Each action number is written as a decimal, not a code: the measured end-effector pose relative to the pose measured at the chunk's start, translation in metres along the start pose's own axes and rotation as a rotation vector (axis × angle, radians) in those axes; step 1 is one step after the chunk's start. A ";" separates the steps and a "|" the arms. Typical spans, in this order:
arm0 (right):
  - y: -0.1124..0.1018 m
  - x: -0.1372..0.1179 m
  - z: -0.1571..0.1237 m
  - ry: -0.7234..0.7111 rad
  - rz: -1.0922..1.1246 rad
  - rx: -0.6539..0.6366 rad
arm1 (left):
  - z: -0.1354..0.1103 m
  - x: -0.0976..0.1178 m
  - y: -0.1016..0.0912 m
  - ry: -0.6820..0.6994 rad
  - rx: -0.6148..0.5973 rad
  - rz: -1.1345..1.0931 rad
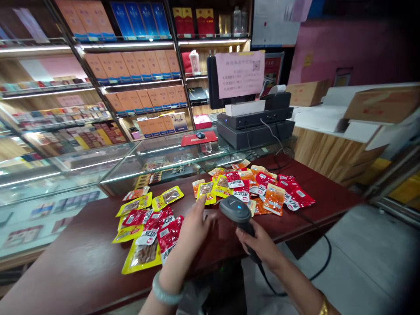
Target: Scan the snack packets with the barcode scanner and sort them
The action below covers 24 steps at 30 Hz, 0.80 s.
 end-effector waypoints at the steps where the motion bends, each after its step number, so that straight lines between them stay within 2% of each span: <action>1: 0.000 0.001 -0.002 0.006 -0.002 -0.002 | -0.024 -0.009 -0.006 0.028 0.020 0.132; 5: 0.007 0.008 -0.006 0.032 -0.028 -0.092 | -0.108 -0.036 -0.013 0.065 0.065 0.506; 8: 0.015 0.013 -0.010 0.059 -0.070 -0.137 | -0.138 -0.039 -0.005 0.085 0.058 0.619; 12: 0.026 0.015 -0.014 0.075 -0.112 -0.171 | -0.133 -0.026 0.004 0.158 -0.022 0.546; 15: 0.031 0.014 -0.018 0.070 -0.138 -0.191 | -0.122 -0.017 -0.002 0.188 -0.034 0.461; 16: 0.031 0.013 -0.019 0.068 -0.143 -0.193 | -0.120 -0.017 -0.007 0.144 0.013 0.468; 18: 0.030 0.012 -0.022 0.069 -0.143 -0.192 | -0.118 -0.023 -0.020 -0.027 0.145 0.553; 20: 0.027 0.011 -0.024 0.072 -0.141 -0.181 | -0.119 -0.030 -0.029 -0.208 0.199 0.670; 22: 0.025 0.010 -0.026 0.075 -0.150 -0.178 | -0.118 -0.035 -0.033 -0.304 0.134 0.748; 24: 0.024 0.009 -0.028 0.079 -0.161 -0.179 | -0.114 -0.037 -0.033 -0.330 0.041 0.770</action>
Point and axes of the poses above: each hand's wrist, its own z-axis towards the middle knuckle, its own y-axis out of the palm, x = y × z, the point moved 4 cm from there along z, towards the middle knuckle, and after that the axes turned 9 degrees about z, right-handed, at the moved point
